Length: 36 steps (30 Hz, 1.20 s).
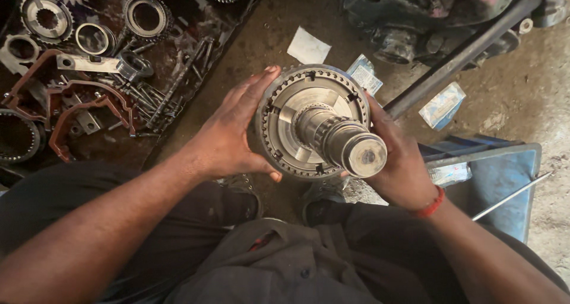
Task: The person assembles a gear assembly by placing a metal ring onto a gear shaft, using a screwdriver to align components, and tapping with a hammer to seat the ring. They then insert small pins into the assembly and rotate the gear to check fit.
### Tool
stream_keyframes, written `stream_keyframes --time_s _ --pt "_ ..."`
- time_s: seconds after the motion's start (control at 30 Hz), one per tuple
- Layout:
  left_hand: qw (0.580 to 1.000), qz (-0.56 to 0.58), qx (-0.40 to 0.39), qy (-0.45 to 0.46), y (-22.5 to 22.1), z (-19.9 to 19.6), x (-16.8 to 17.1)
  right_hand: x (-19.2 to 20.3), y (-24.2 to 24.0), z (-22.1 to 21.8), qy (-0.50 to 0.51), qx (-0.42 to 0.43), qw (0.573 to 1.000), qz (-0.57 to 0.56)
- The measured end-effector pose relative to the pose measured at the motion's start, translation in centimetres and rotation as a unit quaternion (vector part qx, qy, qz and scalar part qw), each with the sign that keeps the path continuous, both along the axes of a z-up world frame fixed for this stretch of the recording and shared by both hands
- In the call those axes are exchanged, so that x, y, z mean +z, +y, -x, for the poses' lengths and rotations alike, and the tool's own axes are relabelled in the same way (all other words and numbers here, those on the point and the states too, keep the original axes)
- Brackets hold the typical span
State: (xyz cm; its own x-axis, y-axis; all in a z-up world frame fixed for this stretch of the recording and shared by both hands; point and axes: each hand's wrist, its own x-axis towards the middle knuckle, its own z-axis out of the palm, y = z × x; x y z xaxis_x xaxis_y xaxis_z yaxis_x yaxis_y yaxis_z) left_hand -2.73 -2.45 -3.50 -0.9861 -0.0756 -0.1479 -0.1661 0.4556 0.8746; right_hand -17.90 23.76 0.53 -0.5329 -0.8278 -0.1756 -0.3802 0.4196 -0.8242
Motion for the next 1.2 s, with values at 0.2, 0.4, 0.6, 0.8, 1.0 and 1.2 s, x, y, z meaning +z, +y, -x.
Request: stream_keyframes --time_s 0.2,0.4,0.6,0.8,1.0,1.2 --pt "1.0 -0.002 0.007 -0.031 0.1 -0.2 0.0 -0.1 0.0 0.0 0.011 0.001 1.0 -0.026" --pt "0.999 0.01 0.007 -0.045 0.1 -0.1 0.2 -0.5 0.1 -0.2 0.038 0.014 0.999 0.019" --pt "1.0 0.001 0.004 0.004 0.1 -0.8 -0.9 -1.8 1.1 -0.5 -0.03 -0.018 0.999 -0.028" --pt "0.998 0.021 0.009 0.055 0.2 -0.9 -1.4 -1.4 0.8 -1.7 -0.137 -0.044 0.988 0.057" --pt "0.993 0.001 0.015 0.117 0.5 -1.4 0.9 4.2 0.5 -3.1 -0.027 -0.045 0.994 0.093" --pt "0.952 0.072 0.014 0.297 0.3 -2.6 3.8 9.6 1.1 -5.2 0.214 -0.004 0.972 0.092"
